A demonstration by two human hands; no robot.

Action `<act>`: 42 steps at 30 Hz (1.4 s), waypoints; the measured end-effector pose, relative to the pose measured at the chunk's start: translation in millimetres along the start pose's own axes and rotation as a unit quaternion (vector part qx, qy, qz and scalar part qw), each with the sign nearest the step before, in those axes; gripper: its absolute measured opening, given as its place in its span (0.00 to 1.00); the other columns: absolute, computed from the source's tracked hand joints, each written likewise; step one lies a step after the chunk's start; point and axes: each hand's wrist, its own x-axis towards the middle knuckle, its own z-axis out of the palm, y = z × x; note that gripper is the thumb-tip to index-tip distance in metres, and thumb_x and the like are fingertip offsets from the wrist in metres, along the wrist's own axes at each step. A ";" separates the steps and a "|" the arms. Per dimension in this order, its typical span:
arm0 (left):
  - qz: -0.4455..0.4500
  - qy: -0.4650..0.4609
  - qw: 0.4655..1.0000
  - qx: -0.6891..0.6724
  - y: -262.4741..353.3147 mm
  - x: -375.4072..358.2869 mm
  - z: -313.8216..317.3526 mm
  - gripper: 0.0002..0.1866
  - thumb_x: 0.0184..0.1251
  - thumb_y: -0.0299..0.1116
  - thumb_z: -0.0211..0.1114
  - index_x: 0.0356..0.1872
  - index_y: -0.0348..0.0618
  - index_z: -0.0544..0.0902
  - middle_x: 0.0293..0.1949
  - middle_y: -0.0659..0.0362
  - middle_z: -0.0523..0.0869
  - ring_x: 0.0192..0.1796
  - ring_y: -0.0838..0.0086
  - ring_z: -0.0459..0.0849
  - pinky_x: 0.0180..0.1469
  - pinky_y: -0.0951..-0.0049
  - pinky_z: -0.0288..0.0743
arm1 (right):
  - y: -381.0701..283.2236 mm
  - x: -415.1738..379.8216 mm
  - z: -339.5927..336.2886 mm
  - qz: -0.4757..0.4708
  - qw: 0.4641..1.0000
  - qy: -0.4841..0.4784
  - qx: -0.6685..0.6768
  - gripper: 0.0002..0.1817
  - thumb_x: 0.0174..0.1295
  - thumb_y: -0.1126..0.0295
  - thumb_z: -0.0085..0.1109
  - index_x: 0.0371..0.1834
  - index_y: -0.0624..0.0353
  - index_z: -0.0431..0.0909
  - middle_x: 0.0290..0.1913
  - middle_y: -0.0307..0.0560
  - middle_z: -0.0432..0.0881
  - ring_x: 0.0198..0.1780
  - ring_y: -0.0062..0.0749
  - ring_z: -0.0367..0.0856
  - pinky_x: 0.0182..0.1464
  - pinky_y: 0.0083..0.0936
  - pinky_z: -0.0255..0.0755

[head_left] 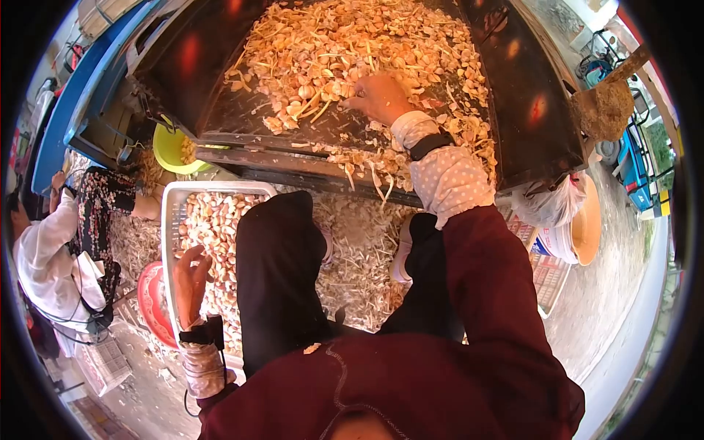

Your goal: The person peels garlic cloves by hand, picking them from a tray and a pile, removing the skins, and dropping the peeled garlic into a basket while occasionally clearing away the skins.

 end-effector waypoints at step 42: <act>0.039 -0.293 0.914 -0.277 134.4 -53.3 15.3 0.08 0.69 0.27 0.60 0.43 0.35 0.84 0.27 0.63 0.82 0.24 0.87 0.73 0.27 0.86 0.66 | -259.5 -180.4 -99.6 -0.451 0.302 -0.099 0.834 0.08 0.60 0.86 0.58 0.24 0.75 0.83 0.27 0.76 0.80 0.17 0.33 0.81 0.17 0.10 0.72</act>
